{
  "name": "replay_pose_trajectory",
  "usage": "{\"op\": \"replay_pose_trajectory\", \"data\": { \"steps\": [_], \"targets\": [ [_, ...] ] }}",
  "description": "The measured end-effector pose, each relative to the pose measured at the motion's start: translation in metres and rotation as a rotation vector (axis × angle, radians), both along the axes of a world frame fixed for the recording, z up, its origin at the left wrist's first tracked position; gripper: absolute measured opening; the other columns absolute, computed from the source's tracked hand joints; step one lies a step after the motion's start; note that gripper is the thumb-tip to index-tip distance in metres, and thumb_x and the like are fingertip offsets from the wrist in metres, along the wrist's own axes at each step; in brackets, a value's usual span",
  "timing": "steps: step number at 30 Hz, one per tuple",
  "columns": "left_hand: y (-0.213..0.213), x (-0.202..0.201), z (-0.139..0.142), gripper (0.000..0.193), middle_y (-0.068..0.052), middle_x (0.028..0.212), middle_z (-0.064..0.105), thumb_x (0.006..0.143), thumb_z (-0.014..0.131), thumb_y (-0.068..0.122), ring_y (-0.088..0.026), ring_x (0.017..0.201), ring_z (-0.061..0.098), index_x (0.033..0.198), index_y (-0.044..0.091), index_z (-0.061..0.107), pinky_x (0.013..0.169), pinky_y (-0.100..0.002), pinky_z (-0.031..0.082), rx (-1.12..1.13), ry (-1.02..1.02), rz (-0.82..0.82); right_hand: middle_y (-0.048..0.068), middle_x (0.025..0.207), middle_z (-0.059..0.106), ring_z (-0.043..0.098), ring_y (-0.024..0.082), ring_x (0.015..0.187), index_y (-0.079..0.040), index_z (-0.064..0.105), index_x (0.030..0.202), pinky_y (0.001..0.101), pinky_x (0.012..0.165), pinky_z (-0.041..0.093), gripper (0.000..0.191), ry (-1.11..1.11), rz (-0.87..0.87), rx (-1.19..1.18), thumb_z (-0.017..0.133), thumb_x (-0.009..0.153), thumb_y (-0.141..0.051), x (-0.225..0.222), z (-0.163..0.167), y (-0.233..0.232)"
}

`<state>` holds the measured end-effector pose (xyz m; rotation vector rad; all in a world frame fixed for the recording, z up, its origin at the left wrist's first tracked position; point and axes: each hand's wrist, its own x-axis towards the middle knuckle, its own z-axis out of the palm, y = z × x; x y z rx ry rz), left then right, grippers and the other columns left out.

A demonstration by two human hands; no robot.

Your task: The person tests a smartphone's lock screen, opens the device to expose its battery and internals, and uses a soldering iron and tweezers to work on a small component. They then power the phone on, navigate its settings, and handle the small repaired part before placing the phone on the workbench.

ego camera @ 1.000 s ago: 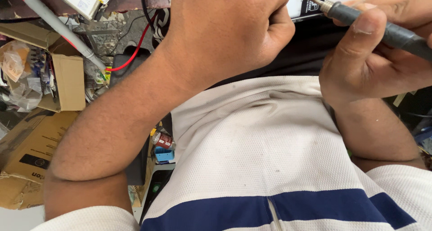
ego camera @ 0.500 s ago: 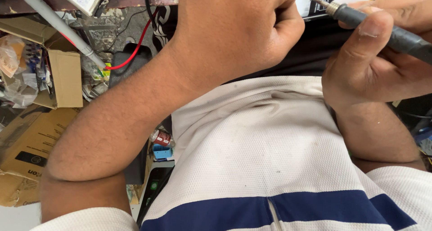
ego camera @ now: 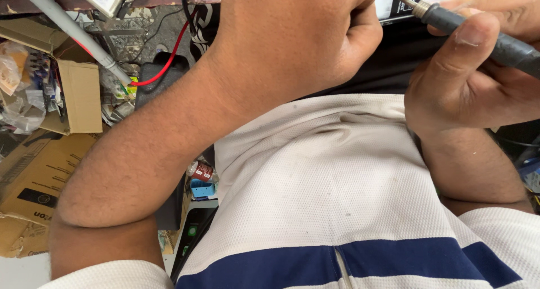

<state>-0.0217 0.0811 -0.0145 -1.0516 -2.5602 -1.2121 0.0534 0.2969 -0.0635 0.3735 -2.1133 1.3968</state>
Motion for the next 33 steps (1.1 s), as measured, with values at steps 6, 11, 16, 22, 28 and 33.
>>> {"op": "replay_pose_trajectory", "data": {
  "steps": [6, 11, 16, 22, 28, 33],
  "targets": [
    [0.0025, 0.0011, 0.0007, 0.009, -0.003, 0.061, 0.058, 0.078, 0.076, 0.009, -0.019, 0.049, 0.057, 0.077, 0.010, 0.067, 0.046, -0.033, 0.044, -0.011, 0.009, 0.026, 0.018, 0.076, 0.068, 0.064, 0.025, 0.066, 0.007, 0.063, 0.086, 0.0334, 0.057, 0.050, 0.031, 0.047, 0.004, 0.024, 0.062, 0.112, -0.010, -0.0032, -0.0010, 0.0001],
    [0.0026, 0.0014, -0.0025, 0.009, -0.002, 0.061, 0.058, 0.080, 0.077, 0.009, -0.017, 0.049, 0.056, 0.078, 0.011, 0.068, 0.045, -0.032, 0.043, -0.037, 0.001, 0.011, 0.019, 0.077, 0.068, 0.065, 0.026, 0.066, 0.008, 0.062, 0.088, 0.0340, 0.057, 0.051, 0.030, 0.053, -0.001, -0.011, 0.062, 0.112, -0.011, -0.0031, -0.0029, -0.0021],
    [0.0008, 0.0002, -0.0032, 0.009, -0.001, 0.063, 0.058, 0.082, 0.077, 0.009, -0.016, 0.049, 0.055, 0.081, 0.011, 0.068, 0.045, -0.031, 0.042, -0.050, 0.025, -0.001, 0.020, 0.077, 0.068, 0.065, 0.026, 0.066, 0.010, 0.063, 0.087, 0.0332, 0.056, 0.050, 0.031, 0.034, 0.000, -0.002, 0.062, 0.111, -0.011, -0.0025, -0.0018, -0.0019],
    [0.0008, 0.0001, 0.0006, 0.009, -0.002, 0.063, 0.058, 0.080, 0.076, 0.009, -0.017, 0.050, 0.056, 0.081, 0.011, 0.068, 0.046, -0.032, 0.043, -0.058, 0.065, 0.019, 0.020, 0.079, 0.069, 0.066, 0.027, 0.069, 0.010, 0.066, 0.087, 0.0333, 0.059, 0.051, 0.032, -0.014, -0.037, 0.022, 0.061, 0.114, -0.008, 0.0009, 0.0022, -0.0043],
    [-0.0004, -0.0002, 0.0015, 0.009, -0.002, 0.065, 0.059, 0.083, 0.076, 0.010, -0.017, 0.051, 0.056, 0.084, 0.011, 0.068, 0.046, -0.032, 0.043, -0.063, 0.062, 0.012, 0.021, 0.075, 0.067, 0.065, 0.028, 0.062, 0.011, 0.065, 0.083, 0.0343, 0.055, 0.050, 0.033, -0.035, -0.104, 0.035, 0.062, 0.111, -0.006, 0.0026, 0.0013, -0.0069],
    [0.0000, -0.0008, -0.0007, 0.009, -0.001, 0.064, 0.057, 0.083, 0.076, 0.010, -0.016, 0.051, 0.055, 0.084, 0.012, 0.067, 0.047, -0.031, 0.042, -0.070, 0.091, 0.010, 0.021, 0.076, 0.067, 0.066, 0.028, 0.066, 0.011, 0.064, 0.085, 0.0335, 0.056, 0.052, 0.034, -0.019, -0.117, 0.039, 0.059, 0.113, -0.008, 0.0037, -0.0012, -0.0080]
  ]
}}
